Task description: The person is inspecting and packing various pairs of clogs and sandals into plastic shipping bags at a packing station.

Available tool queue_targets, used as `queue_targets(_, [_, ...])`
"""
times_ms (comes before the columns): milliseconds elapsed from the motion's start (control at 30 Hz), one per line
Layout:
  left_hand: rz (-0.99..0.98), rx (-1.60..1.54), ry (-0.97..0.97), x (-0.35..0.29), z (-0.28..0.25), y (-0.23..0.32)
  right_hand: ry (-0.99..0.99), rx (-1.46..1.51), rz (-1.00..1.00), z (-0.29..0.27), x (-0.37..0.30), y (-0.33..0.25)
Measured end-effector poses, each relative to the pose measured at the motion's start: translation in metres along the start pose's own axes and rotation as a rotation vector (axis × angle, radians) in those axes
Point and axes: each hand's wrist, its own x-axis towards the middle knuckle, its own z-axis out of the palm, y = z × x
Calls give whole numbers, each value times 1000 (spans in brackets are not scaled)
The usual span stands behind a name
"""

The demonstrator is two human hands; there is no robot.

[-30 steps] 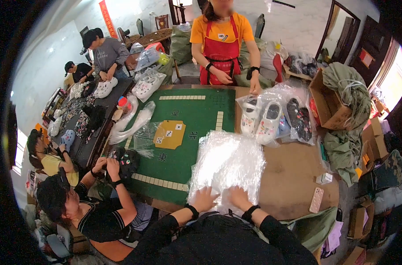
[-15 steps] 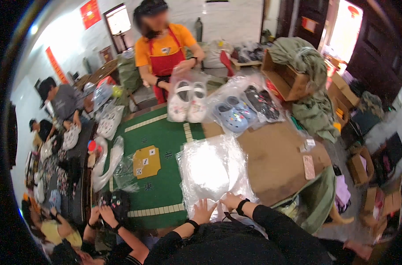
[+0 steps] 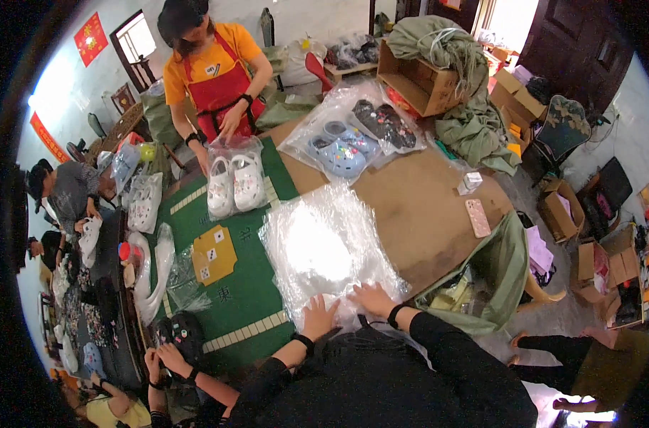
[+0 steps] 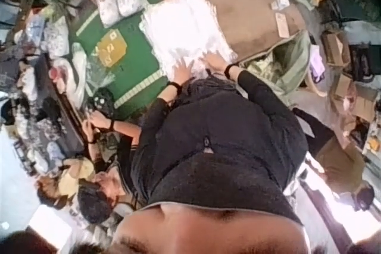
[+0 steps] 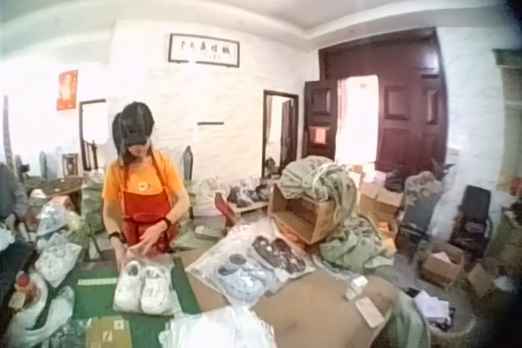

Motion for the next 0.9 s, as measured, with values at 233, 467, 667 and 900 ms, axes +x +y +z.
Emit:
queue_targets(233, [-52,-261,-111,8,3,-27,-210,435,16,-47,22,16])
queue_targets(467, [-146,-578,-34,4,-4,-29,-163,538,54,-55,21,15])
queue_targets(667, [-97,-253,21,-6,5,-8,-128,262,55,-9,5,17])
queue_targets(900, [-368,-1709,13,-2,-52,-69,-88,771,37,-43,36,58])
